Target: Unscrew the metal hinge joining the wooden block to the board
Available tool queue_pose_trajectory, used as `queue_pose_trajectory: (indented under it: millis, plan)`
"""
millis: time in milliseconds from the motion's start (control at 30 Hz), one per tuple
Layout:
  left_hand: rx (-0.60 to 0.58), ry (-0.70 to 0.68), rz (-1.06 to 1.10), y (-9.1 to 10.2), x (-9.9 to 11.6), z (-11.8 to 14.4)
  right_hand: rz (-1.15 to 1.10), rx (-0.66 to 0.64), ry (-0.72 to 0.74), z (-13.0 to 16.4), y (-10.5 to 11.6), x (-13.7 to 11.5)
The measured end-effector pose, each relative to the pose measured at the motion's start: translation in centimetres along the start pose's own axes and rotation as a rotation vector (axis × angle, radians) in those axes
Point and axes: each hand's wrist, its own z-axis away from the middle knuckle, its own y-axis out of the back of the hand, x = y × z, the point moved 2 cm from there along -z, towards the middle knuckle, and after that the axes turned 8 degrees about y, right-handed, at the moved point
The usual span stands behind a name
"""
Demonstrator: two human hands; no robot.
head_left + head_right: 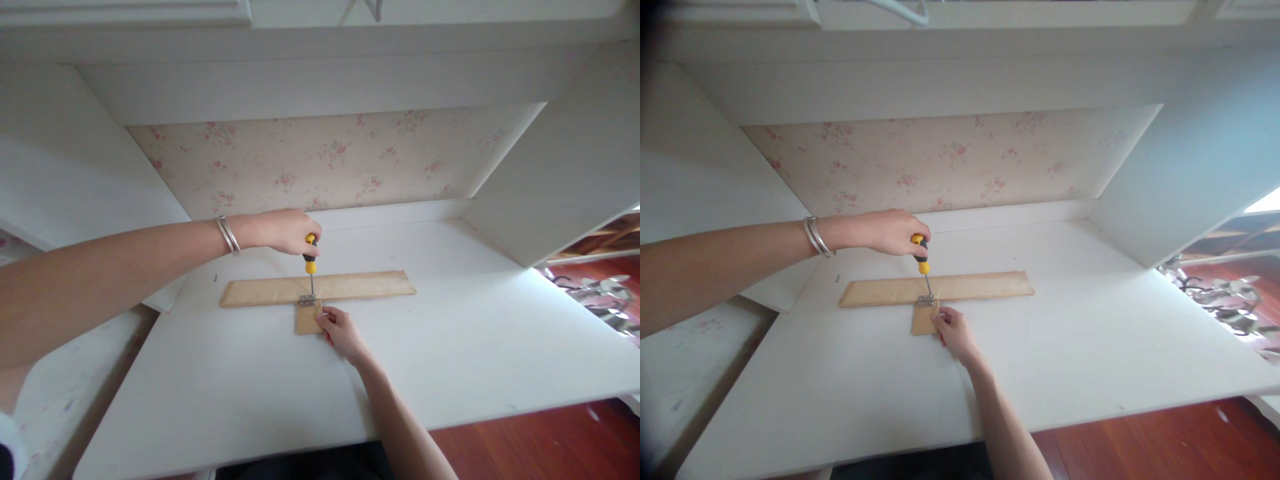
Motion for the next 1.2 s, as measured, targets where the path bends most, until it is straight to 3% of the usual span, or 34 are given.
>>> queue_pose_trajectory:
  millis: [100,300,500,700,900,1100,1200]
  plan:
    - [-0.002,0.075,-0.022,0.07,0.04,0.1,0.007,0.003,-0.009,-0.03,-0.01,0.01]
    - [-0.014,-0.151,0.016,0.24,0.11,-0.02,0.007,0.0,0.005,-0.04,0.05,0.04]
    - [-0.061,0.031,-0.01,0.26,-0.22,-0.1,-0.006,0.001,0.001,-0.08,0.07,0.16]
    - [-0.069,-0.101,0.042,0.33,-0.08,-0.43,0.0,-0.015,0.017,-0.27,0.06,0.41]
    - [-0.085,0.061,-0.02,0.32,-0.42,-0.61,-0.01,-0.018,0.001,-0.29,0.06,0.34]
    - [-0.074,-0.135,0.043,0.2,-0.38,-0.66,-0.022,-0.014,-0.004,-0.28,0.1,0.34]
    - [-0.079,-0.067,0.006,0.29,-0.43,-0.74,-0.014,-0.014,-0.001,-0.21,0.13,0.27]
